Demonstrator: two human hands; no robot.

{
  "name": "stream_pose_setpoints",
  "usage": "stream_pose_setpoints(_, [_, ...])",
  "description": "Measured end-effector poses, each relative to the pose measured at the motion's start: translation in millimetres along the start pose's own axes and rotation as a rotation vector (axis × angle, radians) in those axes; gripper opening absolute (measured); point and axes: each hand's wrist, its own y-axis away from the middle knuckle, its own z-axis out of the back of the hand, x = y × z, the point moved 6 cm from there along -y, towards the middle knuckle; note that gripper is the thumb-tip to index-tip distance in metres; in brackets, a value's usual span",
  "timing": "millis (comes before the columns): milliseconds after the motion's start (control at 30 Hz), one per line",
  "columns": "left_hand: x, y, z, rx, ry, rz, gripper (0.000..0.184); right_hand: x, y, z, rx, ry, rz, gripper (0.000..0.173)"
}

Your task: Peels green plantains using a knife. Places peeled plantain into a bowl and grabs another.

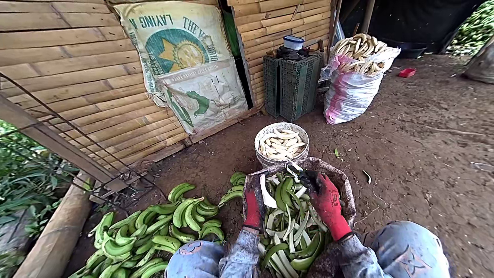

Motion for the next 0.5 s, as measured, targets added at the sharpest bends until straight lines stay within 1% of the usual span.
stream_pose_setpoints(33, [-18.1,-15.9,-9.6,-0.036,0.012,-0.053,0.036,1.7,-0.4,4.0,-0.050,-0.035,0.038,0.034])
stream_pose_setpoints(67, [-35.9,-31.9,-21.9,-0.021,-0.002,-0.092,0.037,2.4,-0.1,4.9,-0.070,-0.060,0.061,0.033])
stream_pose_setpoints(100, [-48.5,-46.7,-34.6,0.010,-0.084,-0.105,0.040,2.2,1.8,3.9,-0.066,-0.081,0.068,0.033])
stream_pose_setpoints(167, [-52.1,-70.2,-53.9,0.150,-0.376,-0.108,0.052,0.5,5.9,2.9,-0.050,-0.096,0.062,0.034])
stream_pose_setpoints(200, [-44.9,-81.7,-63.8,0.205,-0.549,-0.147,0.058,-0.7,5.9,4.4,-0.052,-0.104,0.055,0.034])
stream_pose_setpoints(233, [-32.8,-89.3,-73.2,0.242,-0.716,-0.188,0.059,-1.8,4.5,7.7,-0.068,-0.116,0.053,0.033])
stream_pose_setpoints(267, [-19.9,-85.0,-80.7,0.306,-0.901,-0.182,0.056,-3.2,2.4,11.8,-0.077,-0.129,0.042,0.033])
stream_pose_setpoints(300, [-3.5,-72.9,-85.4,0.416,-1.121,-0.103,0.051,-4.4,0.4,15.7,-0.069,-0.145,0.021,0.033])
stream_pose_setpoints(333, [14.0,-56.3,-86.8,0.529,-1.312,0.021,0.051,-6.0,-1.0,18.0,-0.048,-0.148,-0.005,0.034])
stream_pose_setpoints(367, [31.5,-41.1,-85.1,0.610,-1.445,0.138,0.054,-7.5,-0.9,18.3,-0.018,-0.142,-0.036,0.036])
stream_pose_setpoints(400, [48.0,-30.5,-81.0,0.641,-1.504,0.213,0.060,-9.5,0.9,16.3,0.039,-0.128,-0.079,0.041])
stream_pose_setpoints(433, [60.9,-24.9,-76.7,0.633,-1.503,0.246,0.067,-11.8,3.1,13.1,0.108,-0.098,-0.117,0.045])
stream_pose_setpoints(500, [70.8,-25.8,-67.4,0.533,-1.368,0.262,0.073,-14.0,6.5,7.1,0.254,-0.009,-0.179,0.050])
